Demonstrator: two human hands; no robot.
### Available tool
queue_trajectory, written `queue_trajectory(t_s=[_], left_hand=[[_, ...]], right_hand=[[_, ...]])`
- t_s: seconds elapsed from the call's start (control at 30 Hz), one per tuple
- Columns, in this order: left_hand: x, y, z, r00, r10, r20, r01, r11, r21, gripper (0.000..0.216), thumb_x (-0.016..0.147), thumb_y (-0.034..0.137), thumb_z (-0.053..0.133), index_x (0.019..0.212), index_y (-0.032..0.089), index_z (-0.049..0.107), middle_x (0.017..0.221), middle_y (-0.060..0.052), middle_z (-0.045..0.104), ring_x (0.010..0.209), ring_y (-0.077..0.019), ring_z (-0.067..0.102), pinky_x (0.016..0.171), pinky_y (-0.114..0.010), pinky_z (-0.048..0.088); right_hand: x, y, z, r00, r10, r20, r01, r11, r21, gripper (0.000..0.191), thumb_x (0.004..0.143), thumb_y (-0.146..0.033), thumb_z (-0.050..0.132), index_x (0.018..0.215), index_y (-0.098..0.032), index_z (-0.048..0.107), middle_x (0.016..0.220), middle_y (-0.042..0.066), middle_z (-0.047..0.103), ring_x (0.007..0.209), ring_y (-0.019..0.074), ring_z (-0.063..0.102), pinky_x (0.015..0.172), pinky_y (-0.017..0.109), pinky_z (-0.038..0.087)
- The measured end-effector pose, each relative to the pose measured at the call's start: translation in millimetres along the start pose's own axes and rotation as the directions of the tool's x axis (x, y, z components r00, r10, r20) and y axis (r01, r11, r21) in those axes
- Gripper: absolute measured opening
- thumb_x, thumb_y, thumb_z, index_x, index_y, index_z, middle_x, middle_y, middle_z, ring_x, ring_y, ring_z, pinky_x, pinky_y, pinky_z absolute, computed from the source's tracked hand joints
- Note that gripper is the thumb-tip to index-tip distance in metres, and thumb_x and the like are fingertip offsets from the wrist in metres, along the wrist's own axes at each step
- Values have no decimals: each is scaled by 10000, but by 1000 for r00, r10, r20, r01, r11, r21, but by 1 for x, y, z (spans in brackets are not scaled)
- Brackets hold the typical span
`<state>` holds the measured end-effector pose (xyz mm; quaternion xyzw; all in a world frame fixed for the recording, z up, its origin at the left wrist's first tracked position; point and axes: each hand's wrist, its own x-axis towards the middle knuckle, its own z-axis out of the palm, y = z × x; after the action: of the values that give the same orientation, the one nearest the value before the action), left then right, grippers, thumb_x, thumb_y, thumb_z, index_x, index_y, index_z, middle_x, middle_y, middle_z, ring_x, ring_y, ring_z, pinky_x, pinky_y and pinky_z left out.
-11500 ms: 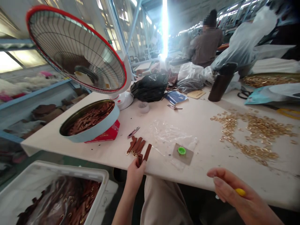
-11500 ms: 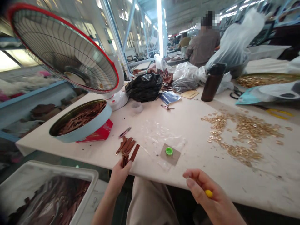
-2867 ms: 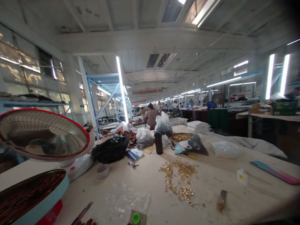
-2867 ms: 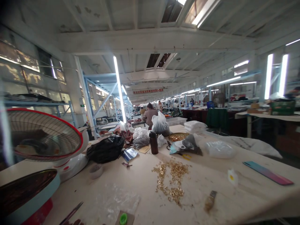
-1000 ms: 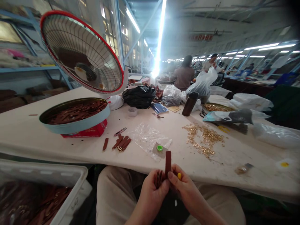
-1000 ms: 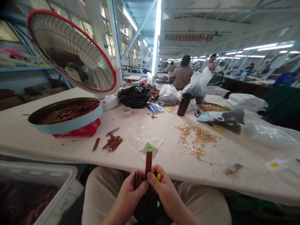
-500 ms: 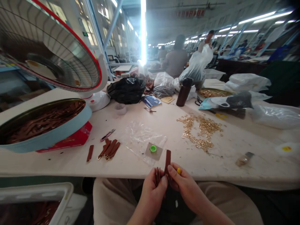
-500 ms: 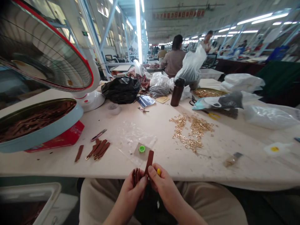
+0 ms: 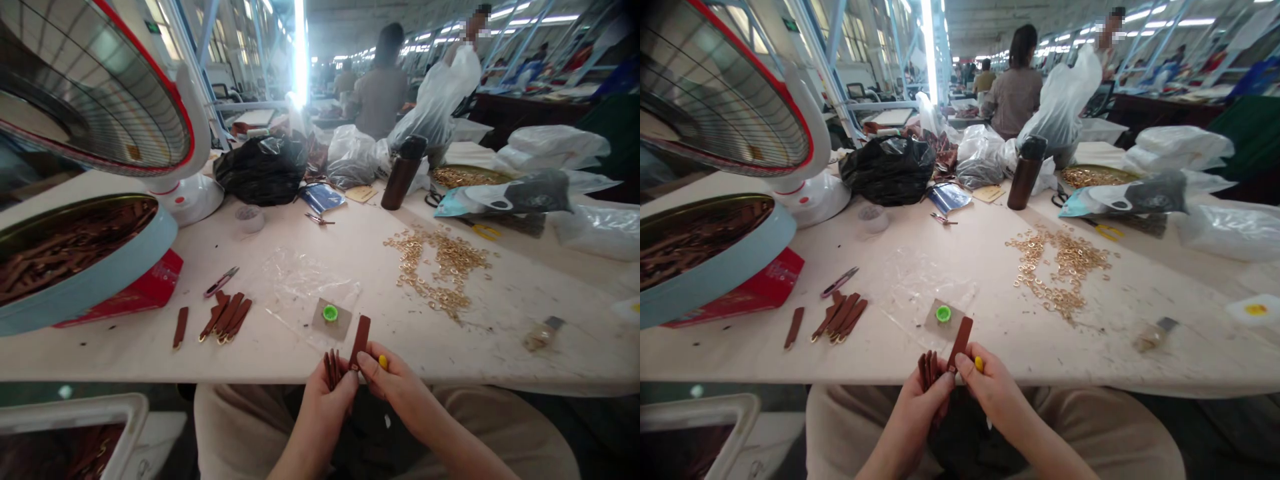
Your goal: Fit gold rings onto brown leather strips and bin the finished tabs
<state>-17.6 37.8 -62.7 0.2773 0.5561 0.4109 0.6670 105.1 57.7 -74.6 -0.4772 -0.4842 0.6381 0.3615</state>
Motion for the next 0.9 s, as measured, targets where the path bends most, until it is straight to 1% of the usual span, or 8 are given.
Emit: queue_trajectory(t_s=[0.07,0.1,0.3,0.43,0.6,0.7,0.77,0.9], left_hand=[[0,2,-1,1000,-8,26,9,999,-33,331,623,440,674,711,171,502,408,108,378,345,-36,280,359,-172,192],[-1,3,-2,999,-10,36,12,999,-45,335,623,443,675,715,170,504,404,108,376,345,-35,278,360,-169,190],[-5,0,-7,997,-52,50,54,998,-43,395,593,483,697,729,162,511,383,111,365,335,-31,266,352,-164,176],[-10,-3,-7,997,-35,64,39,997,-59,398,601,481,696,746,161,511,372,116,362,326,-27,254,347,-164,168],[-19,-2,-5,998,-23,62,27,997,-73,377,605,442,706,773,149,540,391,101,399,330,-32,287,349,-165,174],[-24,-1,-5,996,-29,83,38,994,-100,385,616,432,689,832,141,560,438,77,468,328,-38,312,340,-170,188],[-26,-1,-4,994,-45,104,59,990,-128,395,661,455,636,887,140,560,414,81,459,317,-47,303,334,-172,187],[-28,-2,2,991,-38,127,57,987,-148,329,706,443,592,806,132,548,368,92,404,319,-41,265,330,-164,166]], right_hand=[[1,0,-2,999,45,9,-45,999,14,369,804,-534,514,725,-174,494,538,-75,332,446,73,265,390,185,214],[1,-1,-2,999,40,14,-40,999,8,374,800,-539,517,723,-174,497,539,-77,313,448,72,247,384,185,199],[-2,5,-2,1000,-27,10,27,999,-33,320,836,-483,497,763,-172,513,563,-68,320,458,74,237,381,190,185],[-7,4,1,999,-49,-21,47,995,-83,314,828,-468,503,735,-168,509,573,-59,365,487,83,284,411,191,239],[-15,-8,3,994,-84,-68,77,992,-96,301,787,-456,544,759,-157,532,672,-8,524,605,125,443,556,232,382],[-20,-11,1,992,-98,-78,90,992,-90,287,801,-447,533,786,-161,539,661,-13,538,593,128,464,554,235,392],[-23,-11,1,989,-120,-82,113,990,-88,277,811,-438,529,785,-163,540,646,-18,540,583,126,469,549,234,392],[-28,-13,1,986,-152,-73,149,987,-57,272,811,-432,531,767,-164,528,624,-23,531,586,127,482,558,234,397]])
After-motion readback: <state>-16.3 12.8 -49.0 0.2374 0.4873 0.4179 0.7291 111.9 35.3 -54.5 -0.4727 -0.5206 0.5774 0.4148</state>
